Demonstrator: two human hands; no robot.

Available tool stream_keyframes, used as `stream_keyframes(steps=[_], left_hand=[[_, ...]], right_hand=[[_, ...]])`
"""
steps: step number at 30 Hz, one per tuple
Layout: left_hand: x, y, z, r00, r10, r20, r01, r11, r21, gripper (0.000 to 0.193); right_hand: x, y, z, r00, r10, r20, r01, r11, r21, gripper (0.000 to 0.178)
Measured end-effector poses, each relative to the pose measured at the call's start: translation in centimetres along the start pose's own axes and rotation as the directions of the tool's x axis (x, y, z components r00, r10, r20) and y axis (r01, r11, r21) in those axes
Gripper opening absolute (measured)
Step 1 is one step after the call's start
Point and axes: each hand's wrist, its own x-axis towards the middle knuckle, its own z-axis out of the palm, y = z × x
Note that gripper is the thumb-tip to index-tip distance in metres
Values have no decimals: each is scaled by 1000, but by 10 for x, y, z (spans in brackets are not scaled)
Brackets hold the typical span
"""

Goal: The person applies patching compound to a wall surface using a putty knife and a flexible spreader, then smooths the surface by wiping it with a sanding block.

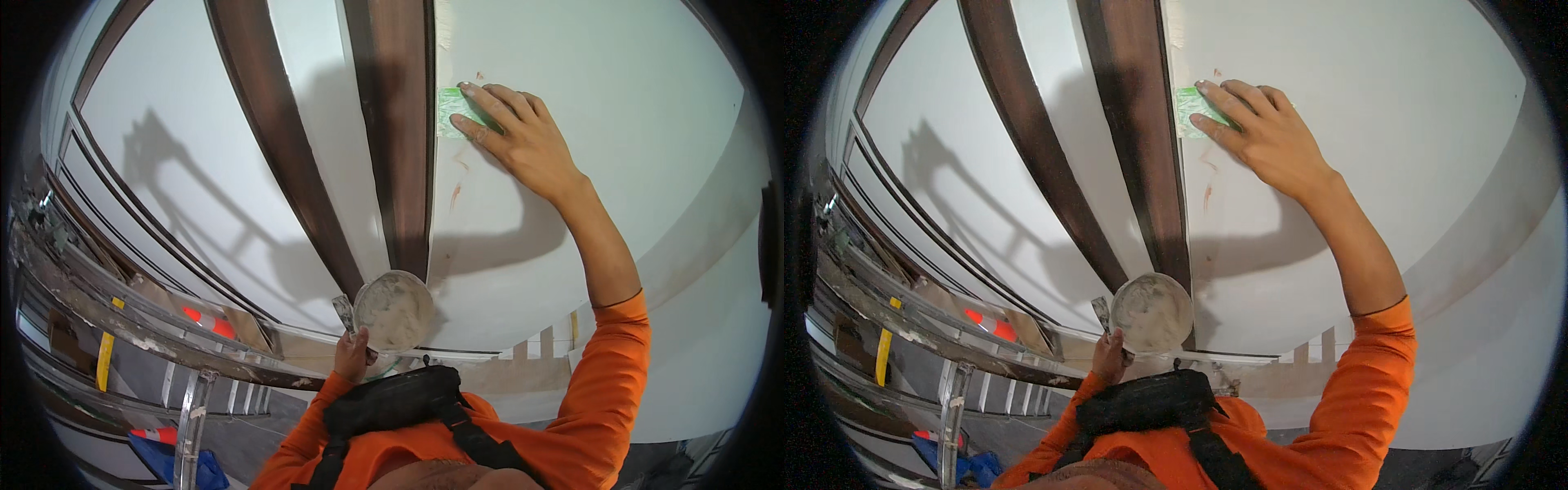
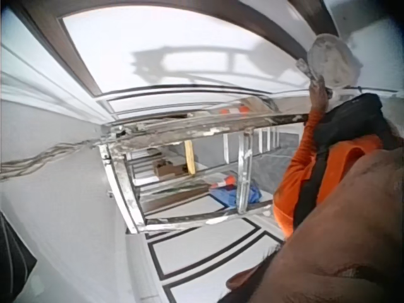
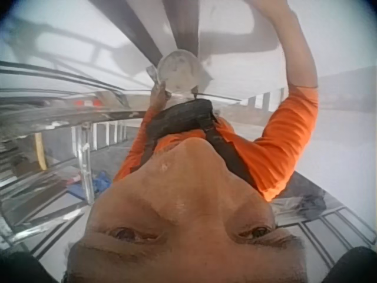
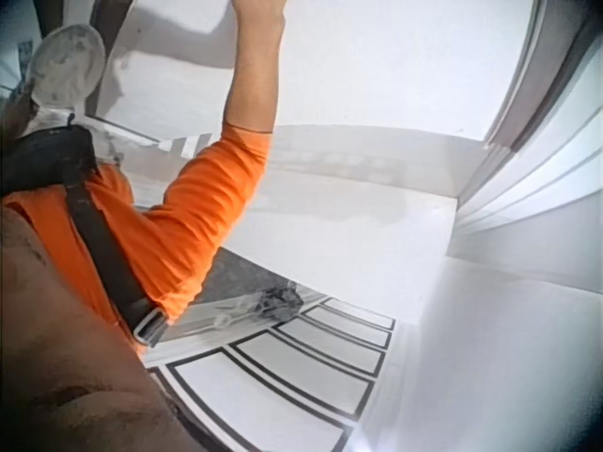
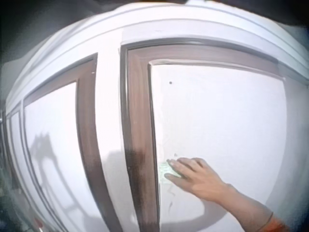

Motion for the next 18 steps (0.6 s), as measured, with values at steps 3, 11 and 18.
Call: stream_keyframes(steps=[3, 11, 18], left_hand=[[-1, 1, -1, 1000, -8, -7, 8, 1000, -20, 40], [-8, 13, 4, 998, 12, 55, -13, 1000, 21, 44], [-2, 1, 0, 1000, 8, -23, -7, 999, 41, 44]], right_hand=[[1, -5, -2, 1000, 14, 17, -13, 1000, -25, 40], [6, -29, -13, 998, 53, 27, -47, 981, -189, 37], [3, -12, -50, 988, 91, 126, -92, 996, 5, 35]])
